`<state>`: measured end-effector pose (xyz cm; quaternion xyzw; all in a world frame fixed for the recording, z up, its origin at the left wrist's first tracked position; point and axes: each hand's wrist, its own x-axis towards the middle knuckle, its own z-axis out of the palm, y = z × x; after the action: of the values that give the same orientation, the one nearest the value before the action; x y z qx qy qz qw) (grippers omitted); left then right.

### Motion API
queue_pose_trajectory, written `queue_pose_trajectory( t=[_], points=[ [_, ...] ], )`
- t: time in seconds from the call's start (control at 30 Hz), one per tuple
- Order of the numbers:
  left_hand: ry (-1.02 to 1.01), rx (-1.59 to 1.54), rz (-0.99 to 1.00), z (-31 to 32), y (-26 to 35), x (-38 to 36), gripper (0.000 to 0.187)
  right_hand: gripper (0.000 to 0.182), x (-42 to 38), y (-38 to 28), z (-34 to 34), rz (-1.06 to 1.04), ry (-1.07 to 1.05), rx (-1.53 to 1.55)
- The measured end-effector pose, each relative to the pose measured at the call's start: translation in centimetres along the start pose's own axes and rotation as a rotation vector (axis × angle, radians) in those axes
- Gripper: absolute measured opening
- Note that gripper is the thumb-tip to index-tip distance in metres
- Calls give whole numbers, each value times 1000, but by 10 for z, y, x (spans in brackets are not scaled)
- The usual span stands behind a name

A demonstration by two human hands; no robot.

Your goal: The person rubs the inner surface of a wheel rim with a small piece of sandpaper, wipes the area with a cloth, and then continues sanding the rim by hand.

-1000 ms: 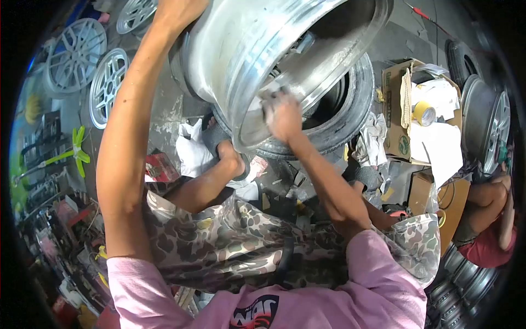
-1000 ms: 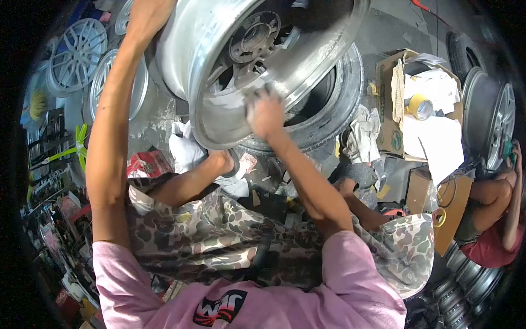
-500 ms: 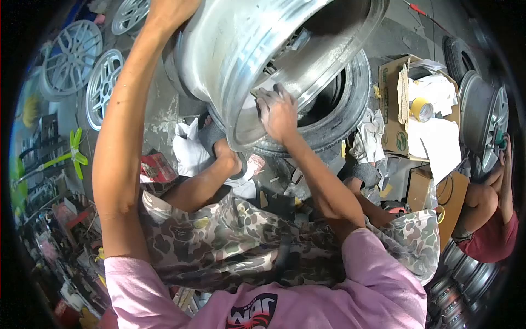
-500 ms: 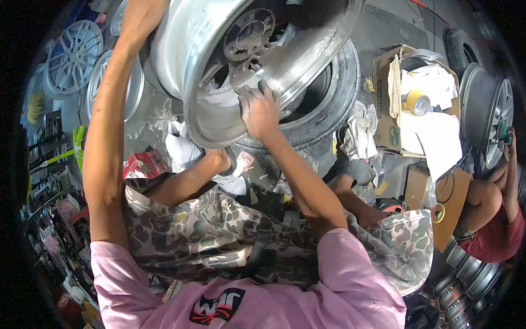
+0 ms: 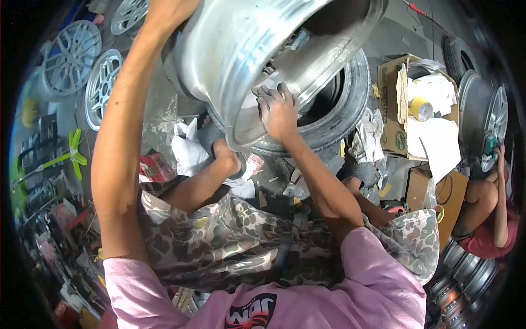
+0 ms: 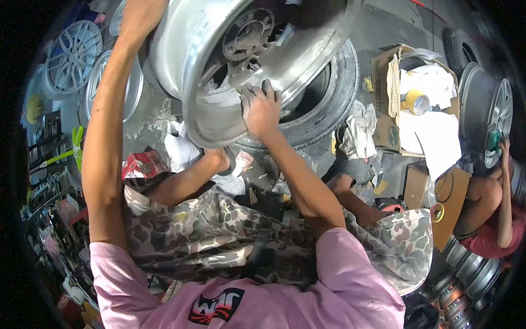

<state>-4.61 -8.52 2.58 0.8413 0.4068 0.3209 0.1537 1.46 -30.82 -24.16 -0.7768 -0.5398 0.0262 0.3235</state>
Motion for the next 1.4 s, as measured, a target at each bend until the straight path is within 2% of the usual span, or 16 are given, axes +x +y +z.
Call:
queue_pose_trajectory(
  t=[0.07, 0.13, 0.3, 0.33, 0.4, 0.47, 0.57, 0.63, 0.73, 0.8, 0.87, 1.0, 1.07, 1.13, 1.27, 1.4],
  points=[
    [-23, 38, 23, 0, -8, 4, 65, 35, -7, -14, 2, 43, -99, 36],
    [8, -61, 60, 1, -4, 2, 65, 35, -17, -26, -5, 36, -190, 459],
    [9, -23, 33, 0, -4, 1, 66, 32, 7, 18, 1, -54, -61, -39],
    [16, 22, 37, 0, -3, 2, 66, 32, -1, 10, 8, -55, -58, -42],
    [18, 29, 49, -1, -3, 4, 67, 33, -26, -10, 10, 18, -64, 273],
    [0, 48, 52, 0, -6, 3, 67, 34, -30, -9, 2, 48, -118, 300],
    [-18, -146, 59, 3, -4, 2, 67, 34, -4, 8, -2, -14, -40, -26],
    [-4, 65, 19, -1, -2, 2, 66, 34, -18, -5, 8, 27, -68, 64],
    [7, -17, 63, 1, -2, 2, 66, 34, -33, -1, -1, 58, -99, 189],
    [-19, -48, 33, 2, 1, -3, 66, 35, -18, 9, 2, -17, -56, -46],
    [-13, -77, 14, -2, -1, 0, 65, 36, -9, 3, 1, 12, -67, -29],
    [-9, -63, 60, 4, -7, 5, 65, 35, -34, 0, -4, 111, -159, 193],
    [-31, -132, 67, 5, -5, -1, 65, 34, -14, 9, -5, 16, -110, -39],
    [13, 43, 30, 1, -2, 1, 66, 33, -12, 9, 10, 25, -69, -25],
    [19, 3, 39, 1, -2, 1, 66, 35, -32, 4, 2, 85, -136, 129],
    [-22, -99, -10, 0, -1, 1, 66, 36, -9, 10, 7, 11, -76, -97]
  ],
)
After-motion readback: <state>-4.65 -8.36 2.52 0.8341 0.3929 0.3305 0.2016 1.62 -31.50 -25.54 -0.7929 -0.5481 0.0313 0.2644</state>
